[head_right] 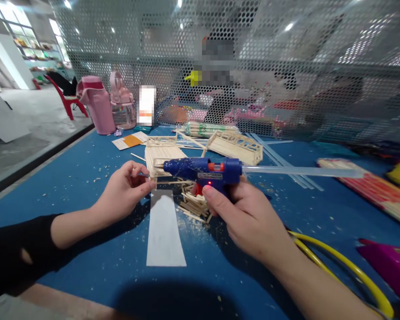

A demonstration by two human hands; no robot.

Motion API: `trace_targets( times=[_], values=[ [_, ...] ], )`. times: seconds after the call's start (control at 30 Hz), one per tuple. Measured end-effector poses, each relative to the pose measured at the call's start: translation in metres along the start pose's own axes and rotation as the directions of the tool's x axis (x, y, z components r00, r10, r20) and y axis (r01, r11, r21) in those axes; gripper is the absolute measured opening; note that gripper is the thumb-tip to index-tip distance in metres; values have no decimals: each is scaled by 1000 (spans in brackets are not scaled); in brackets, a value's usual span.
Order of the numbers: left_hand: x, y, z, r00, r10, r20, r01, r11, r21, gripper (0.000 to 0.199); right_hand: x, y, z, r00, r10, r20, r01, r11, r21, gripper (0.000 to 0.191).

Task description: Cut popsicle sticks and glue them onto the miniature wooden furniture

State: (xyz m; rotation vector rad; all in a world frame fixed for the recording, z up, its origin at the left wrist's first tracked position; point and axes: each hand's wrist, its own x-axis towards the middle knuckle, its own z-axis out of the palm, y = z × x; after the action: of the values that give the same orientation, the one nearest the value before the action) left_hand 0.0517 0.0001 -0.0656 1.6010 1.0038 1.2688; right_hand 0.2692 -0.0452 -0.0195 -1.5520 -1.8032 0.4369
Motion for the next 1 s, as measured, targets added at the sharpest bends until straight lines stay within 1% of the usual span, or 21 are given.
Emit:
trace_targets(
  times=[0.17, 0.27, 0.5, 0.7, 0.9, 1.0],
  values=[
    [0, -3, 0, 1000, 9, 4, -9, 1000, -30, 23, 0, 1, 1, 1000, 11, -23, -12, 1000, -26, 62],
    [1, -4, 0, 1000, 17, 3, -16, 999, -41, 24, 0, 2, 1, 1000, 3, -17, -3, 1000, -30, 63],
    [1, -3, -1, 1000, 16, 5, -16, 1000, -5, 22, -1, 5, 1, 998, -52, -26, 51, 997, -53, 55],
    [1, -5, -1, 999, 35, 1, -35, 999, -1, 26, -1, 6, 2, 999, -32, -12, 31, 999, -33, 53],
    [2, -5, 0, 1000, 25, 5, -25, 1000, -2, 27, -1, 7, -1, 995, -92, -48, 87, 990, -110, 56],
    [2, -5, 0, 1000, 29, -1, -29, 1000, 1, 28, -2, 8, -5, 991, -132, -34, 125, 980, -156, 57]
  ],
)
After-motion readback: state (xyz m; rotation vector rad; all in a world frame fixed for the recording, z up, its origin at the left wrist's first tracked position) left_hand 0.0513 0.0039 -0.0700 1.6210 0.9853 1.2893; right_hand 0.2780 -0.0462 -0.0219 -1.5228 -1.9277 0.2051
